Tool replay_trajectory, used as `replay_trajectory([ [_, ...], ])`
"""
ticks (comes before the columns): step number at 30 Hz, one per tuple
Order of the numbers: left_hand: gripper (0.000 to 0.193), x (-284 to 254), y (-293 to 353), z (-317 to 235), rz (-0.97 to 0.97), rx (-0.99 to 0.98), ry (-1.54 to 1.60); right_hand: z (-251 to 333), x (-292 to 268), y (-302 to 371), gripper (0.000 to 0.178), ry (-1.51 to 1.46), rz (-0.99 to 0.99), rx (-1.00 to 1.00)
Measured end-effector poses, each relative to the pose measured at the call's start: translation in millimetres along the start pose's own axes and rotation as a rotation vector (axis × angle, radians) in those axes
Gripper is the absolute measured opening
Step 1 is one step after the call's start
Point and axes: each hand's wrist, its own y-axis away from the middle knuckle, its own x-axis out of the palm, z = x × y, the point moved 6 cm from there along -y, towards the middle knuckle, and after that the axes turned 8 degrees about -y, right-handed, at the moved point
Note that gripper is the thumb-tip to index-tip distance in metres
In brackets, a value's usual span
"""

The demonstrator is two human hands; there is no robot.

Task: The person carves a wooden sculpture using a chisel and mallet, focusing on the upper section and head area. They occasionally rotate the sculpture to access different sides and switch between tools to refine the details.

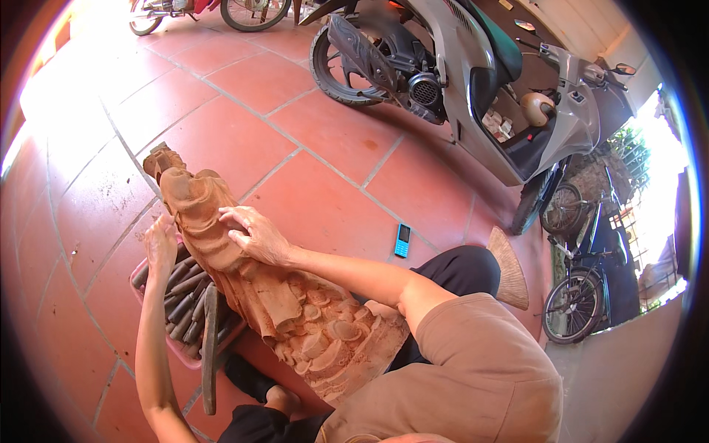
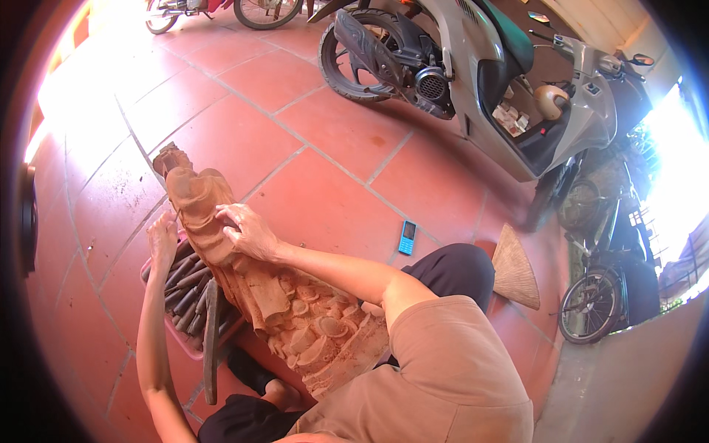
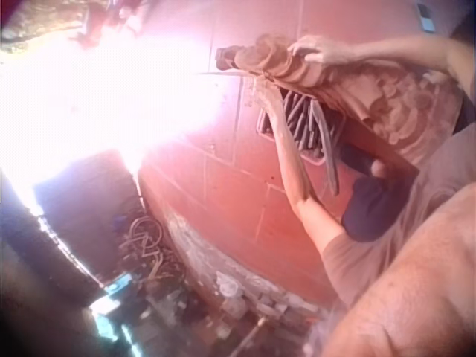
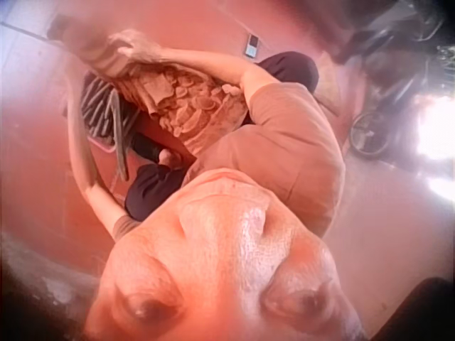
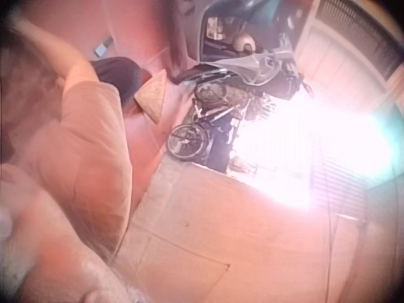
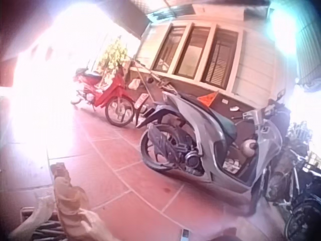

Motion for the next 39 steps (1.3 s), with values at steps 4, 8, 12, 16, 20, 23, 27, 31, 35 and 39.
replay_trajectory([
  [4,0.011,-4.5,-4.0,24.2,0.209,-0.233,0.231,-0.1,3.6,-3.8,0.026,0.02,0.0,-0.03],
  [8,0.015,6.9,-23.0,83.5,-0.01,-0.303,0.208,7.5,15.0,-18.2,0.028,-0.016,0.034,-0.08],
  [12,0.013,14.0,-10.1,27.2,-0.021,-0.234,0.119,-8.6,17.9,-12.0,0.027,-0.162,0.018,0.018],
  [16,0.018,-11.3,9.9,-9.3,0.124,-0.158,0.048,-7.5,13.4,-6.4,0.027,-0.19,0.044,0.157],
  [20,0.025,-23.4,1.7,25.8,0.096,-0.362,0.146,-3.1,20.1,-7.6,0.028,-0.169,0.082,0.142],
  [23,0.026,-18.6,-12.0,16.8,0.084,-0.404,0.083,-1.1,20.2,-8.2,0.029,-0.123,0.143,0.186],
  [27,0.024,-2.4,-9.5,10.6,0.047,-0.314,0.05,0.0,19.6,-9.8,0.03,-0.133,0.145,0.185],
  [31,0.026,-14.2,13.3,-11.2,0.143,-0.202,0.108,-2.7,15.0,-9.0,0.029,-0.12,0.102,0.165],
  [35,0.027,-32.5,1.1,4.7,0.147,-0.3,0.149,-3.3,17.5,-10.1,0.029,-0.143,0.095,0.156],
  [39,0.025,-19.7,-20.7,10.2,-0.006,-0.287,-0.048,-2.4,20.0,-10.2,0.029,-0.106,0.104,0.141],
])
